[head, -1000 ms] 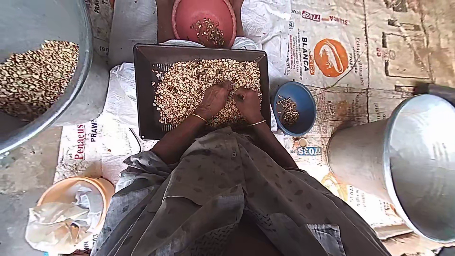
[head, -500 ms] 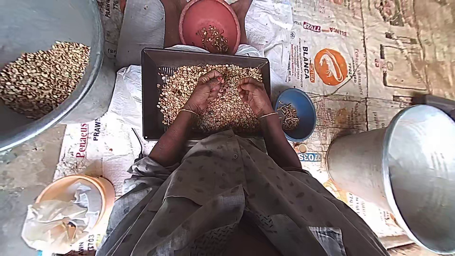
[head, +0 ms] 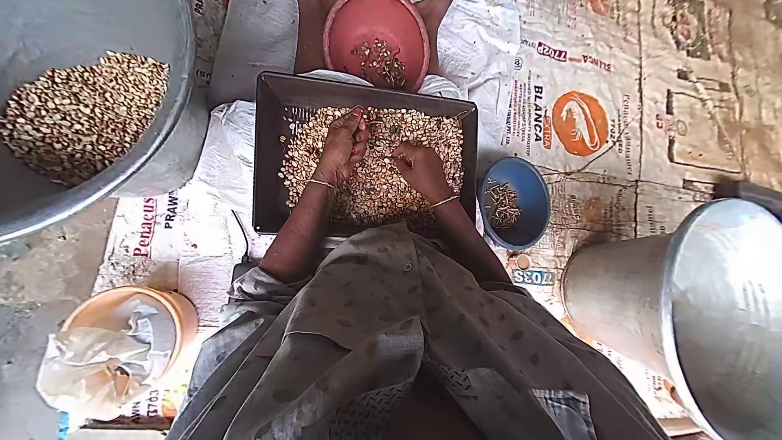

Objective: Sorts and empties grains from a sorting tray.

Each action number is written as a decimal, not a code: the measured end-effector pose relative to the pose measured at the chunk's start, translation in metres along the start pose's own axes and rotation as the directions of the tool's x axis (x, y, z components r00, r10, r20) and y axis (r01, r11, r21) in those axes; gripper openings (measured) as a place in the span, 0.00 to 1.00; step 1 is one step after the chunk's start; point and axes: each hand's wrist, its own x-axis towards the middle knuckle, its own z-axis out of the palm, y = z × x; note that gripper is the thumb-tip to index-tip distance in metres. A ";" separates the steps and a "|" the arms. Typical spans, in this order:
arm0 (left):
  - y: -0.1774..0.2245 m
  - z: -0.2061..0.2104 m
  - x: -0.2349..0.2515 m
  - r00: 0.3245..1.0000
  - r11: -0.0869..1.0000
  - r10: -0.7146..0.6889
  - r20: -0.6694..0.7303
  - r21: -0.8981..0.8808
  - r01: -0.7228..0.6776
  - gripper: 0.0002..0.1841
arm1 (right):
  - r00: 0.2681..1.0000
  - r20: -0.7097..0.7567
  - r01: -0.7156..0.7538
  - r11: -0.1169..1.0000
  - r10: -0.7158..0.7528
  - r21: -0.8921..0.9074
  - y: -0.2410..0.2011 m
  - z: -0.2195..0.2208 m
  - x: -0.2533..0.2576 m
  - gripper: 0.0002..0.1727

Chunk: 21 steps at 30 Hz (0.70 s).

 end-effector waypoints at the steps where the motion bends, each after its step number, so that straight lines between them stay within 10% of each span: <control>1: 0.000 0.001 0.000 1.000 0.998 -0.007 -0.006 0.058 0.007 0.20 | 0.999 -0.037 0.012 1.000 -0.012 -0.002 0.001 0.003 0.000 0.14; 4: -0.007 0.002 -0.001 0.997 0.919 0.080 0.020 0.385 -0.082 0.13 | 0.996 -0.092 0.005 1.000 -0.003 0.027 0.005 0.006 0.001 0.13; 12: -0.013 0.013 -0.005 0.955 0.164 0.021 0.296 0.941 -0.296 0.16 | 0.999 -0.012 -0.033 0.999 0.032 -0.019 -0.001 0.003 -0.001 0.16; 17: -0.013 0.013 -0.007 0.958 0.072 -0.033 0.286 0.956 -0.283 0.18 | 0.999 -0.054 -0.019 0.983 0.009 -0.181 -0.010 0.010 -0.003 0.15; 21: -0.009 0.014 -0.008 0.968 0.103 -0.043 0.249 0.964 -0.243 0.18 | 0.976 -0.203 -0.030 0.975 0.076 0.221 0.008 0.006 0.003 0.12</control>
